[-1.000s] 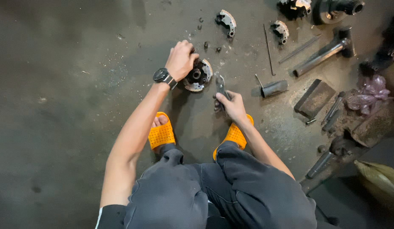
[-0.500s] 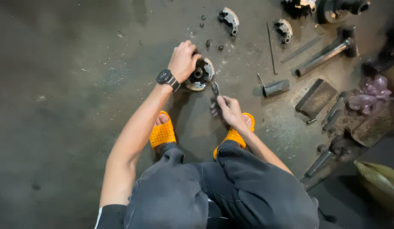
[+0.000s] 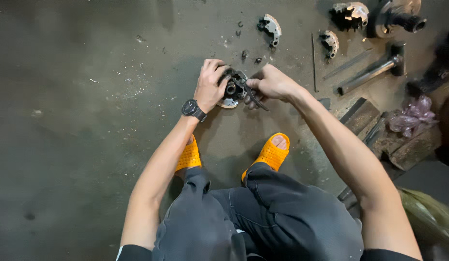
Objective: The person assembles mechanical parts on the floor, using a hammer to secure components and a screwdriver to adjust them. They handle various metal pieces, including a circular part and smaller components, arranging them methodically.
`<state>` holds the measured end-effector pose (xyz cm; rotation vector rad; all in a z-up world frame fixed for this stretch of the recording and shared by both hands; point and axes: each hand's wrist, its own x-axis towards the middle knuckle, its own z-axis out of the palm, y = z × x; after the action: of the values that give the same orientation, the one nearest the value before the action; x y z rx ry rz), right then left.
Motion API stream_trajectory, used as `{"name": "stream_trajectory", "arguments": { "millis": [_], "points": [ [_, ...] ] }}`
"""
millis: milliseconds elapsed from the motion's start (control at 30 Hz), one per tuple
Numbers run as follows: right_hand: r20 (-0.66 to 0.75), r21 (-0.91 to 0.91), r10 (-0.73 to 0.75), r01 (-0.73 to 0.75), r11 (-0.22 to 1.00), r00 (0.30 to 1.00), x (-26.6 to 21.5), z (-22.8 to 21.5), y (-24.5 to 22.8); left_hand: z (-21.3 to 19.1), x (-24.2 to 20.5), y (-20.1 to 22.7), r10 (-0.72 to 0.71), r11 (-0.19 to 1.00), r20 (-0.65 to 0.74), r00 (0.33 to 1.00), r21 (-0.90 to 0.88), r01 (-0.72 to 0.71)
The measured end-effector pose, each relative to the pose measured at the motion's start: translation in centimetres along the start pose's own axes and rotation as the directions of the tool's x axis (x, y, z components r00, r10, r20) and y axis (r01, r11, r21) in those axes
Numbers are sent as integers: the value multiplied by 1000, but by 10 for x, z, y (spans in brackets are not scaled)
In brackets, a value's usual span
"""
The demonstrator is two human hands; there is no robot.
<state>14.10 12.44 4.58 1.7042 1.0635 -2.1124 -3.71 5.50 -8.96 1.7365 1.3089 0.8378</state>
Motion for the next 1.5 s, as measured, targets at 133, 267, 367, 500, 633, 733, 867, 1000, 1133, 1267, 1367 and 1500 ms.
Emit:
{"name": "stream_trajectory", "arguments": {
  "millis": [133,267,367,500,633,733,867,1000,1133,1267,1367,1500],
  "points": [
    [30,-62,29,-27,998,999,13,-3,-8,3,-2,-5,22,999,-35,999,27,-21],
    [19,-103,26,-24,994,999,13,-2,-24,-5,0,-2,25,999,-26,999,22,-24],
    [31,-208,78,-70,976,996,15,-5,-34,-5,0,-4,26,999,-2,1000,28,-26],
    [9,-398,85,-74,915,996,18,-1,-44,-7,0,-3,25,1000,0,1000,14,-25],
    [9,-364,113,-102,926,994,35,-13,-33,-12,0,1,36,999,-3,999,23,-36],
    [21,-317,140,-126,940,990,23,-6,-53,-12,1,1,48,999,-8,999,20,-48],
    [54,-330,160,-134,935,986,27,-6,-48,-12,2,2,53,998,-21,998,23,-52],
    [27,-430,108,-86,899,994,25,-5,-55,-13,3,5,54,998,-29,998,21,-54],
    [7,-455,92,-79,887,996,29,-8,-49,-13,3,3,59,998,-17,998,36,-58],
    [-5,-524,78,-69,849,997,27,-6,-48,-15,5,6,65,996,-4,998,61,-64],
    [-39,-547,46,-60,835,998,55,-17,-18,-11,4,4,74,993,-8,997,92,-73],
    [-50,-551,64,-81,831,997,31,-4,-34,-7,-1,-2,80,992,2,997,95,-80]
  ]
}}
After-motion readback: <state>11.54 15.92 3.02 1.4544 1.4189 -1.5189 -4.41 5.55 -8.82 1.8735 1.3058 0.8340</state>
